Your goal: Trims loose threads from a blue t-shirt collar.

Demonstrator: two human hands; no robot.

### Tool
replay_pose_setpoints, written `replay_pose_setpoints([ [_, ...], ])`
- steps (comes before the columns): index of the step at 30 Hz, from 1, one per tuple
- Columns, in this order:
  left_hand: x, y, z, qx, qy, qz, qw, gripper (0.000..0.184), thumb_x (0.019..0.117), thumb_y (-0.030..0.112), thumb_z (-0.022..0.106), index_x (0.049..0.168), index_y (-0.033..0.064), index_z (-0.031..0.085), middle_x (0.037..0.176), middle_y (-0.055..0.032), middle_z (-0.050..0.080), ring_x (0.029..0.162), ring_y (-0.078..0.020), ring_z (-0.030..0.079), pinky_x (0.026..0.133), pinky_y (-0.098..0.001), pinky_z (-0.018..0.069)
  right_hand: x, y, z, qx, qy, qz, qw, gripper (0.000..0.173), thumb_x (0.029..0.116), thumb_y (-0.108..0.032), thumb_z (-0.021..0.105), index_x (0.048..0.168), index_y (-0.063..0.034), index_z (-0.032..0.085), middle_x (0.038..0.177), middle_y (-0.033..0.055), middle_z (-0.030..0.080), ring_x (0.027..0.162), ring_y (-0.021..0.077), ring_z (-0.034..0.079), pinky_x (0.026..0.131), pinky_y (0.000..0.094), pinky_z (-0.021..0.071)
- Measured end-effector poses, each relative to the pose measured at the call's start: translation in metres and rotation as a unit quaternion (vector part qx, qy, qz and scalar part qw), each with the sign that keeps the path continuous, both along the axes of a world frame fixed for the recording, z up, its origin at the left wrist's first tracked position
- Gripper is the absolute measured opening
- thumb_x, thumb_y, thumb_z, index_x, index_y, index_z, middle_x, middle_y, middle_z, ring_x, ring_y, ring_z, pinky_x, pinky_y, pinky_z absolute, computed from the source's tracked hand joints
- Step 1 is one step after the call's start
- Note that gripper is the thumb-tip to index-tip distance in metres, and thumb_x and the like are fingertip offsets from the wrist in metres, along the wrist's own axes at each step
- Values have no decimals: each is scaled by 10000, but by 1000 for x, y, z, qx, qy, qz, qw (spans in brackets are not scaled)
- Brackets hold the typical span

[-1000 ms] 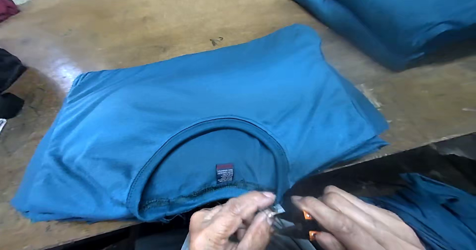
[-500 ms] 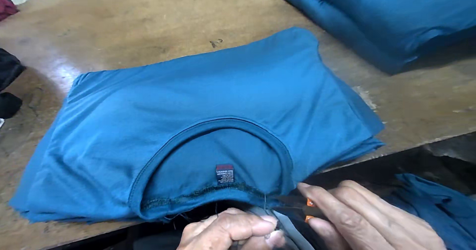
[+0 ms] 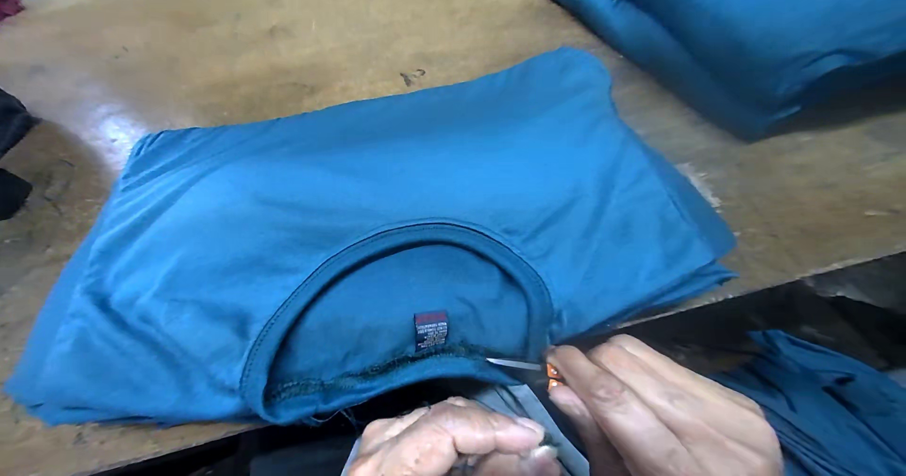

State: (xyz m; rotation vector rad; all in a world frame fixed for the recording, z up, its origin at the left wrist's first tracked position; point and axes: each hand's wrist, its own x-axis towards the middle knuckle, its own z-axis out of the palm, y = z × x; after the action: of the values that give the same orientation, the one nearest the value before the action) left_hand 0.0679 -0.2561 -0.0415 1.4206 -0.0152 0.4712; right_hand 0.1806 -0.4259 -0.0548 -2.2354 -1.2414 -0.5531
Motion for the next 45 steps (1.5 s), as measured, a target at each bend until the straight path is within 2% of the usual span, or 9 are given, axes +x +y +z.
replay_pose_setpoints([
  [4, 0, -1, -1, 43, 25, -52, 997, 83, 914, -52, 718, 981, -93, 742, 885, -156, 749, 696, -111, 697, 625, -231, 592, 9, -7, 11, 48, 136, 3, 990, 446, 1106, -392, 420, 1063, -38, 688, 824, 78, 670, 749, 121, 626, 641, 267, 505],
  [8, 2, -6, -9, 78, 90, -121, 985, 64, 910, -23, 727, 931, -79, 749, 808, -137, 734, 629, -94, 659, 578, -227, 556, 20, 6, 36, 95, 177, -48, 978, 347, 955, -476, 679, 912, -137, 619, 691, -76, 560, 588, -36, 478, 513, 160, 378],
  [13, 10, -11, -17, 109, 154, -163, 969, 61, 891, 11, 761, 926, -39, 757, 781, -92, 725, 595, -76, 642, 541, -219, 544, 31, 41, 52, -5, 88, -97, 991, 314, 906, -418, 652, 763, -142, 610, 600, -61, 472, 509, 81, 472, 459, 284, 330],
  [17, 14, -11, -19, -88, 172, -186, 963, 229, 883, 56, 779, 1067, -57, 701, 869, -64, 724, 653, -67, 648, 559, -226, 547, 34, 40, 52, -12, 138, -78, 987, 112, 852, -183, 573, 745, -162, 598, 599, -75, 462, 507, 50, 451, 448, 260, 319],
  [19, 16, -6, -17, -229, 184, -210, 932, 399, 977, 292, 679, 1193, -43, 677, 1018, -95, 752, 774, -139, 721, 587, -291, 591, 36, 32, 51, 47, 206, -36, 977, 102, 896, -146, 586, 816, -150, 648, 608, -100, 497, 517, -19, 444, 453, 177, 344],
  [22, 22, -1, -18, -355, 194, -257, 878, 702, 1038, 556, 458, 1373, -47, 590, 1206, -178, 712, 978, -264, 731, 699, -387, 621, 35, 16, 47, 128, 300, 15, 945, 49, 943, -133, 635, 936, -141, 682, 702, -104, 597, 573, -39, 528, 493, 121, 448],
  [25, 29, -5, -11, -412, 200, -227, 859, 617, 1132, 373, 209, 1330, -66, 594, 1198, -223, 706, 1001, -286, 732, 738, -388, 626, 30, 2, 42, 192, 388, 18, 901, 49, 977, -133, 642, 1012, -148, 673, 752, -64, 623, 552, 21, 537, 478, 184, 472],
  [34, 21, -10, 5, -523, 136, -120, 833, 457, 1132, 194, 285, 1244, -77, 636, 1268, -287, 673, 1199, -409, 667, 1046, -519, 534, 24, -12, 37, 366, 574, 78, 729, 146, 992, -72, 610, 1048, -166, 707, 669, -75, 576, 512, -13, 472, 465, 152, 407],
  [45, 21, -16, 0, -550, 76, -94, 826, 369, 1110, 157, 422, 1072, -65, 714, 1096, -208, 742, 1021, -267, 749, 840, -396, 633, 7, -2, 7, 234, 367, -8, 900, 86, 979, -37, 620, 980, 31, 673, 835, 8, 699, 722, -20, 629, 657, 137, 538],
])
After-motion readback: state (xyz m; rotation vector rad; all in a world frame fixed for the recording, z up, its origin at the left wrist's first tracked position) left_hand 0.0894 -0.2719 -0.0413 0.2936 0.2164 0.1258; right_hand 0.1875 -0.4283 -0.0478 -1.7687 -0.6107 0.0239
